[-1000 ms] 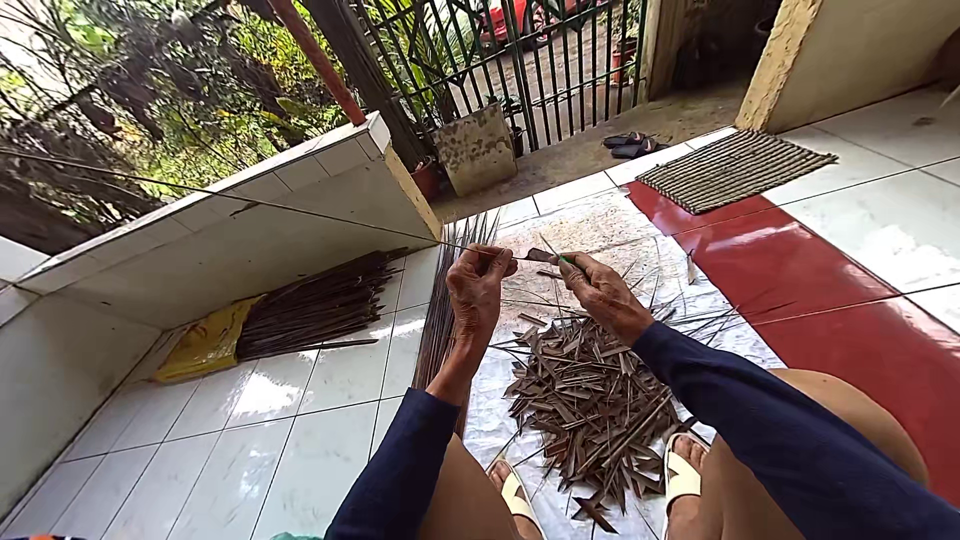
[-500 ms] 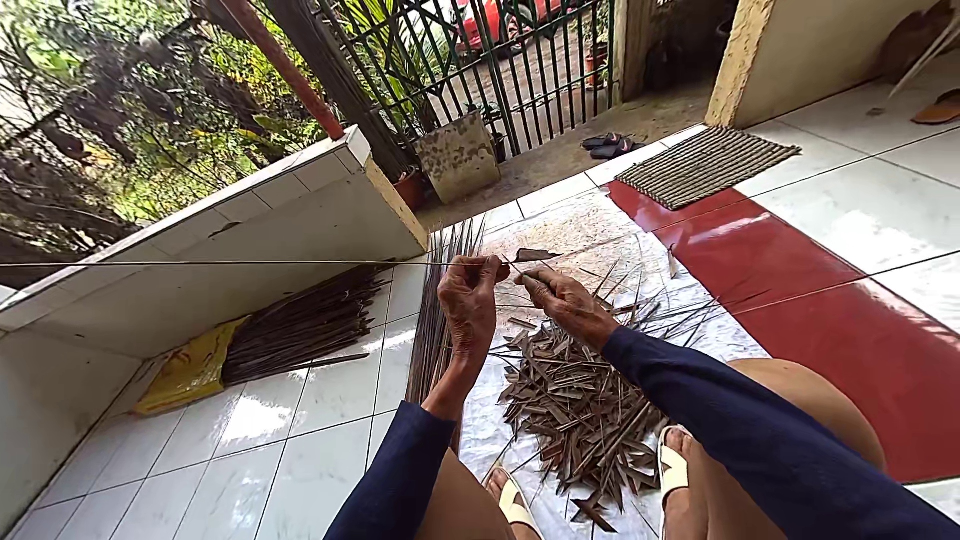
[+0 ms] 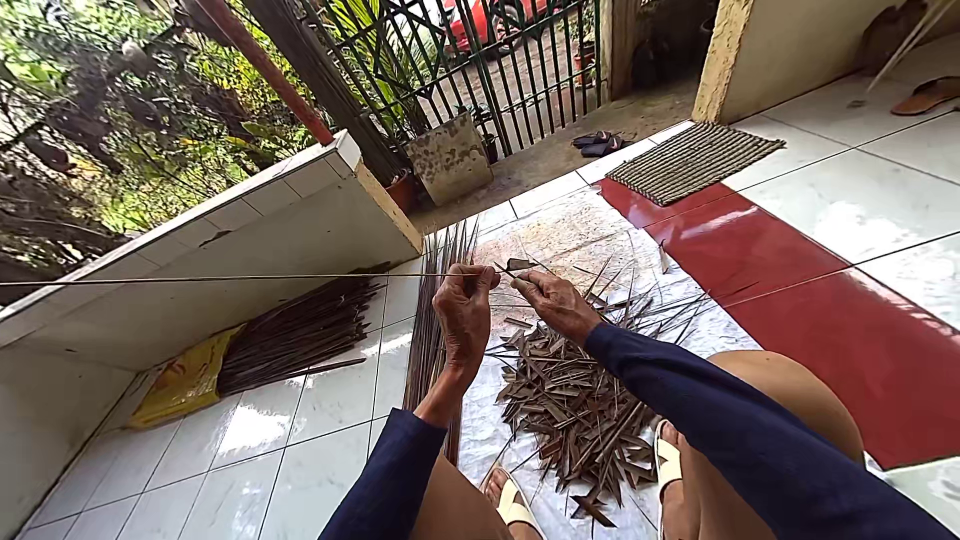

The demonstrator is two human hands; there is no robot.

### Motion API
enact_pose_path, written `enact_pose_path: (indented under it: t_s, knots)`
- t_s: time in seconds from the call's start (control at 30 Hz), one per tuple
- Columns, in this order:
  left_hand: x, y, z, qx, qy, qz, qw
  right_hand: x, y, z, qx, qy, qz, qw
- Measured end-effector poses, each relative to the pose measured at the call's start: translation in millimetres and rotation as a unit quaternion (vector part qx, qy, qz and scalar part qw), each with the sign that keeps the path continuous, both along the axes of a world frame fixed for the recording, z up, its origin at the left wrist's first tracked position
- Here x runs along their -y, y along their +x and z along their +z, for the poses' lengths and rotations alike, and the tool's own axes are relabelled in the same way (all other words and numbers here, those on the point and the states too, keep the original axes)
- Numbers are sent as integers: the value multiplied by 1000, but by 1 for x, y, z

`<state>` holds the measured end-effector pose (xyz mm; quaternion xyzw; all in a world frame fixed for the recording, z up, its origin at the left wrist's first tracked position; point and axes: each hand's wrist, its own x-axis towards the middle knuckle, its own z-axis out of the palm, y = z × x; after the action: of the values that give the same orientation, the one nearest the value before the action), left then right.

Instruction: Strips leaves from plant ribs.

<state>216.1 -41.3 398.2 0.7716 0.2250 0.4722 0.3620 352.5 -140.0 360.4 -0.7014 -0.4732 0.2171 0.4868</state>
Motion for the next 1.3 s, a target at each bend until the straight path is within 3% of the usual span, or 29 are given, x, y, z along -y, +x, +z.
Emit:
enact_pose_path:
  t_s: [0.43,0.6,0.77,0.97,1.07,1.17,1.3]
  knots:
    - [3,-15,4,-43,22,-6,999,-5,10,-28,-14,-75,5,997]
    - [3,-25,-1,-81,37,-5,996,-7,14,-42,-9,-129,47,991]
    - [-10,-36,-4,-66,-28,12,997,-7,8,-46,21,-179,89,980]
    - [10,-28,-7,-123,121,0,985,-7,5,-46,30,-158,37,986]
    - [8,-29,-5,-124,138,-20,983,-5,-1,-39,52,-165,7,985]
    - [3,-30,1,-107,101,-39,988,-2,-2,-35,79,-182,-14,980]
    - [-13,-39,6,-22,-60,-44,997,-1,-14,-40,73,-197,0,978]
